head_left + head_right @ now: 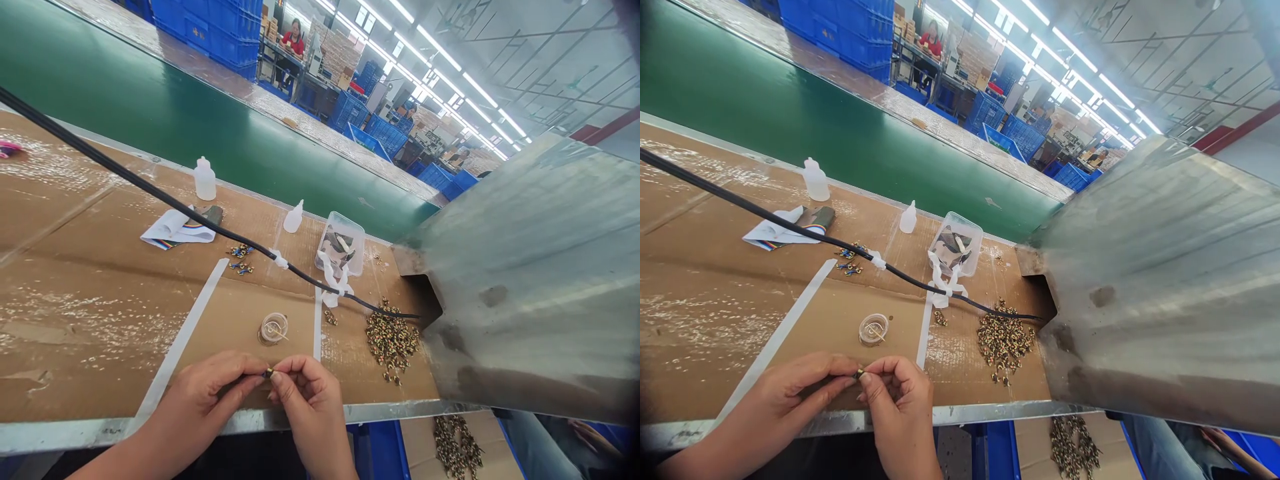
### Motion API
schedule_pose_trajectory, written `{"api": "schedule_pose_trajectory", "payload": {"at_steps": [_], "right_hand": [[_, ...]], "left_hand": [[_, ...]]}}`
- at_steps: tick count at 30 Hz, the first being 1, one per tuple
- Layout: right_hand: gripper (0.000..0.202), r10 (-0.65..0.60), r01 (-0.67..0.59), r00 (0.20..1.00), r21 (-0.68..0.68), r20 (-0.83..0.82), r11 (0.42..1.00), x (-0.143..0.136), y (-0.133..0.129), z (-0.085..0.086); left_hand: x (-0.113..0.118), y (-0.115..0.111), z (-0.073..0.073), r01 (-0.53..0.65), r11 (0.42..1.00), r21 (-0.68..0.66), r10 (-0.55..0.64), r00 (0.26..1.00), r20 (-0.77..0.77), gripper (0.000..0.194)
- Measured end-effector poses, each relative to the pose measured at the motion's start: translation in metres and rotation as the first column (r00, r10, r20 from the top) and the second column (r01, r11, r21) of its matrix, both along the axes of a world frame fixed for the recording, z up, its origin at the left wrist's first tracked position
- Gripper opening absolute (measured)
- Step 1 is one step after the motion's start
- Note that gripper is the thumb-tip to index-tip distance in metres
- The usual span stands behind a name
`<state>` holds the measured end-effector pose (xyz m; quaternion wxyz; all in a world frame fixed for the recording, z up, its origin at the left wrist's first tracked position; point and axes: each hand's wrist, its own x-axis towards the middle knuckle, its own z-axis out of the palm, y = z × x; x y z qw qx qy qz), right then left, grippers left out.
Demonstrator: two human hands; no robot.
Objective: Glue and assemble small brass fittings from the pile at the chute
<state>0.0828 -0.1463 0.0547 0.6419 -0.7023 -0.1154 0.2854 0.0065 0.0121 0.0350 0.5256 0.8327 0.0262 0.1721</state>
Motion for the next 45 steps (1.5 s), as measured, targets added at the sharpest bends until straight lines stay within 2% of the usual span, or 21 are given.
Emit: {"api": "schedule_pose_trajectory", "payload": {"at_steps": [4, 12, 15, 19, 23, 26, 31, 38, 45], "right_hand": [[0.03, -0.018, 0.018, 1.0, -0.006, -0.017, 1.0, 0.001, 0.0, 0.0], [0.043, -0.057, 0.073, 0.98, 0.079, -0.191, 0.994, -0.002, 0.003, -0.004], [0.043, -0.07, 0.078, 0.986, 0.049, -0.152, 0.996, -0.007, 0.004, -0.005], [0.045, -0.12, 0.119, 0.989, -0.012, -0.088, 0.993, -0.011, 0.002, -0.007], [0.043, -0.081, 0.08, 0.991, -0.012, -0.102, 0.997, -0.009, -0.001, -0.009], [0.04, -0.036, 0.036, 0.993, 0.002, -0.113, 0.999, -0.006, -0.003, -0.008], [0.033, -0.005, 0.003, 0.996, -0.015, -0.088, 1.0, -0.002, -0.005, -0.009], [0.018, 0.046, -0.046, 0.999, -0.032, 0.017, 0.998, 0.005, -0.007, -0.01], [0.011, 0.125, -0.103, 0.979, -0.138, 0.16, 0.985, 0.01, -0.009, -0.005]], "left_hand": [[-0.003, -0.001, -0.002, 0.04, 0.999, -0.03, -0.041, 0.999, -0.014, 0.021], [-0.004, -0.001, -0.005, -0.031, 0.998, -0.057, 0.026, 0.996, -0.084, 0.014], [-0.006, -0.001, -0.006, -0.009, 0.999, -0.035, 0.006, 0.997, -0.08, 0.015], [-0.009, -0.004, -0.009, 0.023, 0.998, 0.06, -0.022, 1.0, -0.018, 0.018], [-0.011, -0.006, -0.011, 0.025, 0.993, 0.112, -0.028, 0.999, 0.025, 0.02], [-0.011, -0.007, -0.012, 0.048, 0.996, 0.08, -0.048, 0.999, 0.001, 0.019], [-0.009, -0.008, -0.013, 0.019, 1.0, -0.006, -0.019, 1.0, -0.024, 0.02], [-0.007, -0.007, -0.006, 0.018, 1.0, -0.021, -0.019, 0.997, -0.07, 0.023], [-0.004, -0.005, -0.008, 0.034, 0.999, -0.026, -0.036, 0.995, -0.091, 0.022]]}}
